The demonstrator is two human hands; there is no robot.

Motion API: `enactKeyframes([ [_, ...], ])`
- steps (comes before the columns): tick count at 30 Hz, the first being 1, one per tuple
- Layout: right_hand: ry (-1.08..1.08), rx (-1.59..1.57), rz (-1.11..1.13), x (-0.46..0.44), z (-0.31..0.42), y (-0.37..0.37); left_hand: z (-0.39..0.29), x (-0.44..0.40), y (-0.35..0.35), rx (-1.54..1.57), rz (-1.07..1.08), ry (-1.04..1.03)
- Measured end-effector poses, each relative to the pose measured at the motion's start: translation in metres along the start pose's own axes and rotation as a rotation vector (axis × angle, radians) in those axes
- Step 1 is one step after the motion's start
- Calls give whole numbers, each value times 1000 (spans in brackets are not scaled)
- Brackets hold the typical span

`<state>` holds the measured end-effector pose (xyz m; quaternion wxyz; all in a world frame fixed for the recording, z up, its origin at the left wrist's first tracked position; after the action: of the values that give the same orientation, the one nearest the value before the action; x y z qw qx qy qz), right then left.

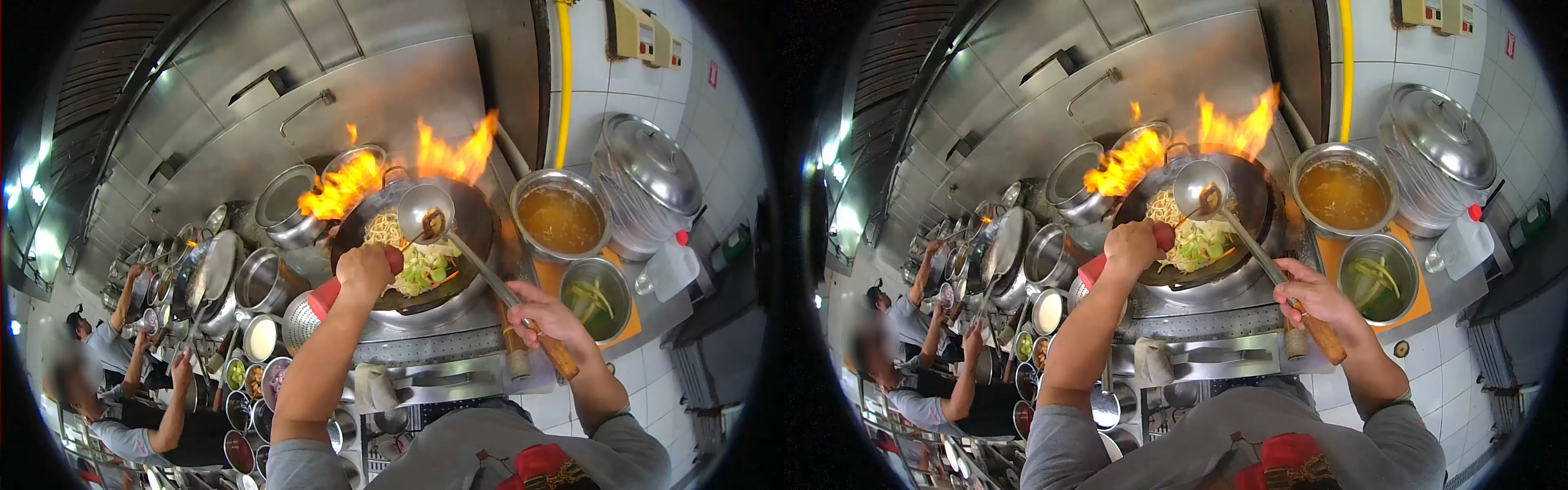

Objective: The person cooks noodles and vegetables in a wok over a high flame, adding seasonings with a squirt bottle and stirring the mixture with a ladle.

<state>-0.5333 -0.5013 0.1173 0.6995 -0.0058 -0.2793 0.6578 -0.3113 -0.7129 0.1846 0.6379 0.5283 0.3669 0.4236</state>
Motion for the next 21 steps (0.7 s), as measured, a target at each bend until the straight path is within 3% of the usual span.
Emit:
enactKeyframes([
  [8,-42,28,-20,-14,6,6,7,4,-4,56,3,34],
  [11,-41,123,30,-32,11,3,32,13,-6,438,-163,164],
  [14,60,588,37,-63,13,9,71,33,-12,918,-449,237],
  [15,61,805,-25,-65,20,12,89,44,-20,1055,-440,325],
  [16,276,1049,-77,-70,28,15,94,64,-7,1252,-473,353],
  [18,758,1499,-173,-74,36,17,132,105,-6,1229,-596,411],
  [19,465,1420,-192,-81,37,23,147,133,4,1189,-650,460],
  [21,388,1105,-161,-91,41,37,177,197,18,1059,-759,607],
])
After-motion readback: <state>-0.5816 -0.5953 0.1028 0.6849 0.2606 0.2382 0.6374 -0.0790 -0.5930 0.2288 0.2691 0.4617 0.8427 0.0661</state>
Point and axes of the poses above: each hand's wrist, its own x-axis away from the middle knuckle, its own y-axis out of the back of the hand, z = x × y, the point moved 8 cm from there along -x, towards the middle knuckle, and after that the axes turned 9 degrees about -z, right-handed, at the moved point
